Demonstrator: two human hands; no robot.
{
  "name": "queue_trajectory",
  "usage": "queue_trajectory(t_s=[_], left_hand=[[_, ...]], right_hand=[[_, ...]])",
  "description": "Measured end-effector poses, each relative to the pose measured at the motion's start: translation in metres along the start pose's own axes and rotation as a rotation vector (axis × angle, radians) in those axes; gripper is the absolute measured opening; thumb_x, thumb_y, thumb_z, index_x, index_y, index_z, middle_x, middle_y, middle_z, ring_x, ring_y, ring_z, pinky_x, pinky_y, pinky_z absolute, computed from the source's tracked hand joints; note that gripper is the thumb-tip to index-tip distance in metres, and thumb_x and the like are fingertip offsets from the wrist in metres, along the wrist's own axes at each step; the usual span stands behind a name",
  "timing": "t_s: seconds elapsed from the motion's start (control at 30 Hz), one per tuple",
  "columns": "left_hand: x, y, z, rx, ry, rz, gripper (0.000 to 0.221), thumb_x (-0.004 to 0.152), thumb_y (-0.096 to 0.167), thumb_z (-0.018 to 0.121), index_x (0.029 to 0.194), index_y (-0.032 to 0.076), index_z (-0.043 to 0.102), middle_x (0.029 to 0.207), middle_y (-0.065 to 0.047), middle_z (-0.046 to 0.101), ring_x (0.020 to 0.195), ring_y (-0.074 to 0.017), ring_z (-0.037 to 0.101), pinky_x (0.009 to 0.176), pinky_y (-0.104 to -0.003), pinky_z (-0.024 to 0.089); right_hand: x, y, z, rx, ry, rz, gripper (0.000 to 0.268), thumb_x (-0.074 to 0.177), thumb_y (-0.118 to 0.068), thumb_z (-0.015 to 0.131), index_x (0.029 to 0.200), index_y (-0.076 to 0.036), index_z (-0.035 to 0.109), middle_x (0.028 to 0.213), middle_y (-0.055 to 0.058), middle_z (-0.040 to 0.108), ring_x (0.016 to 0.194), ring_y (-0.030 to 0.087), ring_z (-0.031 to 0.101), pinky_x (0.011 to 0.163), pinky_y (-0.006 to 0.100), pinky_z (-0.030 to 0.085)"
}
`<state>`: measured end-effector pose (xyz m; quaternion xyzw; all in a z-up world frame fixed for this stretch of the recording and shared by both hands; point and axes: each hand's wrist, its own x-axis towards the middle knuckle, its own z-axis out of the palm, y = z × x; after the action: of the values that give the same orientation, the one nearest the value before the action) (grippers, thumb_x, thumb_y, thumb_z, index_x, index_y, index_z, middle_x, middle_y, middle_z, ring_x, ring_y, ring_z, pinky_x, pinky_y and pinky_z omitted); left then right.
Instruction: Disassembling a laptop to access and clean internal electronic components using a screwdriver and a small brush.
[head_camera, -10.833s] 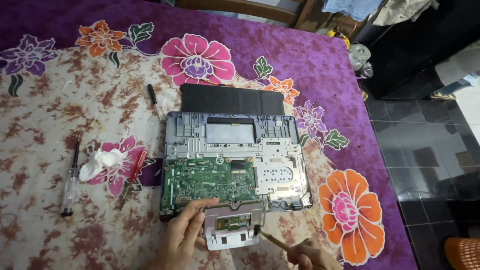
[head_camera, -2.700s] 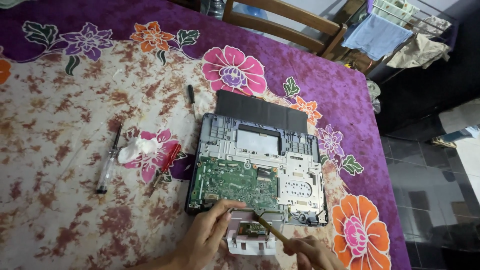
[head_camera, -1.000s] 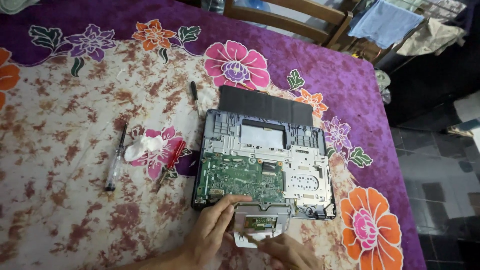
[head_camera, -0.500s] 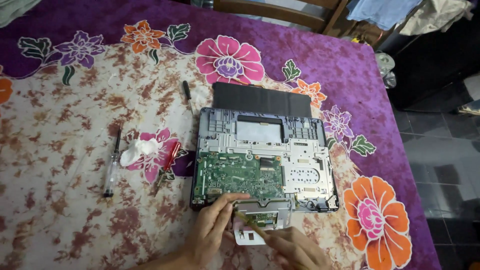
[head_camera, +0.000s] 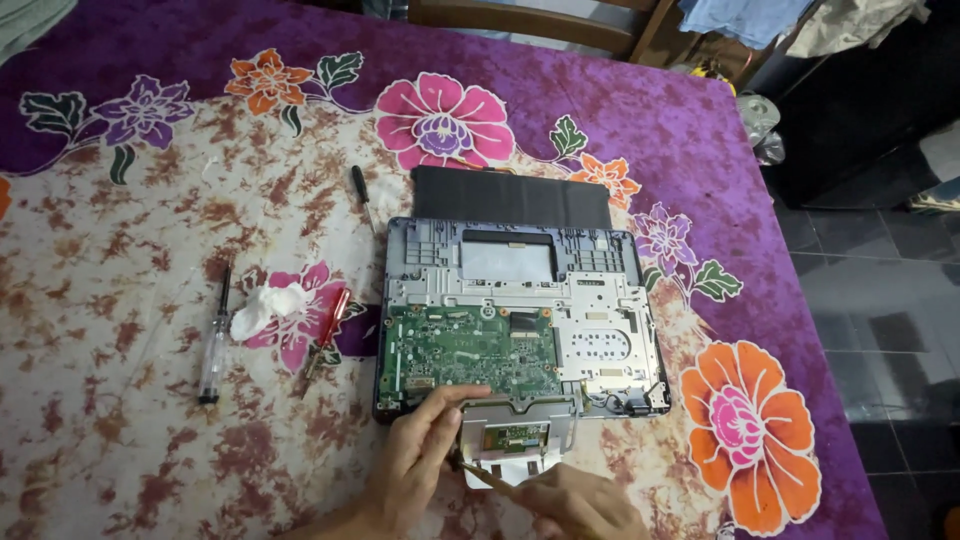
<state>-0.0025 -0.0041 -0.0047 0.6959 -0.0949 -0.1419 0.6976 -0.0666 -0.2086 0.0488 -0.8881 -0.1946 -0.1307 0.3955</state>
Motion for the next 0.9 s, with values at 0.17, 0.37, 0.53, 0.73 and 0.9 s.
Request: queue_trajectory(t_s=[0.17,0.37,0.53,0.73,0.9], left_hand=[[0.001,-0.008,0.004,0.016,0.022,-0.036,0.047,0.103,0.041,0.048,0.136,0.018,0.073,0.06,0.003,0.048,0.05,-0.008,0.04,0.049,-0.023,0.038],[0.002,-0.002,0.004,0.005,0.009,-0.069,0.048,0.1,0.045,0.047,0.136,0.022,0.069,0.058,0.006,0.026,0.046,-0.0046,0.031,0.054,-0.026,0.077],[0.001,-0.001,0.003,0.008,0.012,-0.053,0.046,0.1,0.043,0.048,0.134,0.021,0.07,0.059,0.004,0.038,0.049,-0.0052,0.039,0.054,-0.027,0.075],[0.001,-0.008,0.004,0.001,0.018,0.043,0.042,0.104,0.035,0.047,0.134,0.017,0.068,0.064,0.003,0.045,0.05,-0.0062,0.05,0.048,-0.026,0.075],[0.0,0.001,0.003,0.013,0.015,0.018,0.043,0.103,0.036,0.047,0.135,0.018,0.068,0.064,0.004,0.034,0.051,-0.0065,0.041,0.05,-0.026,0.073]], right_hand=[[0.0,0.014,-0.002,0.042,0.105,-0.178,0.031,0.105,-0.029,0.047,0.109,-0.009,0.07,0.088,0.004,0.075,0.067,0.009,0.068,0.06,0.021,0.055],[-0.002,0.017,0.004,0.036,0.161,-0.26,0.034,0.105,-0.03,0.048,0.097,-0.007,0.072,0.068,0.002,0.055,0.055,0.011,0.057,0.054,0.02,0.043],[-0.011,0.018,-0.001,-0.09,0.1,-0.245,0.029,0.105,-0.028,0.046,0.109,-0.009,0.068,0.078,-0.001,0.066,0.063,0.009,0.063,0.056,0.022,0.054],[-0.003,0.019,-0.002,-0.005,0.076,-0.365,0.028,0.106,-0.026,0.048,0.105,-0.002,0.064,0.085,0.009,0.071,0.066,0.016,0.069,0.06,0.025,0.056],[-0.013,0.022,-0.003,-0.07,-0.009,-0.377,0.03,0.109,-0.029,0.042,0.104,-0.006,0.061,0.074,0.001,0.06,0.057,0.013,0.056,0.053,0.028,0.043]])
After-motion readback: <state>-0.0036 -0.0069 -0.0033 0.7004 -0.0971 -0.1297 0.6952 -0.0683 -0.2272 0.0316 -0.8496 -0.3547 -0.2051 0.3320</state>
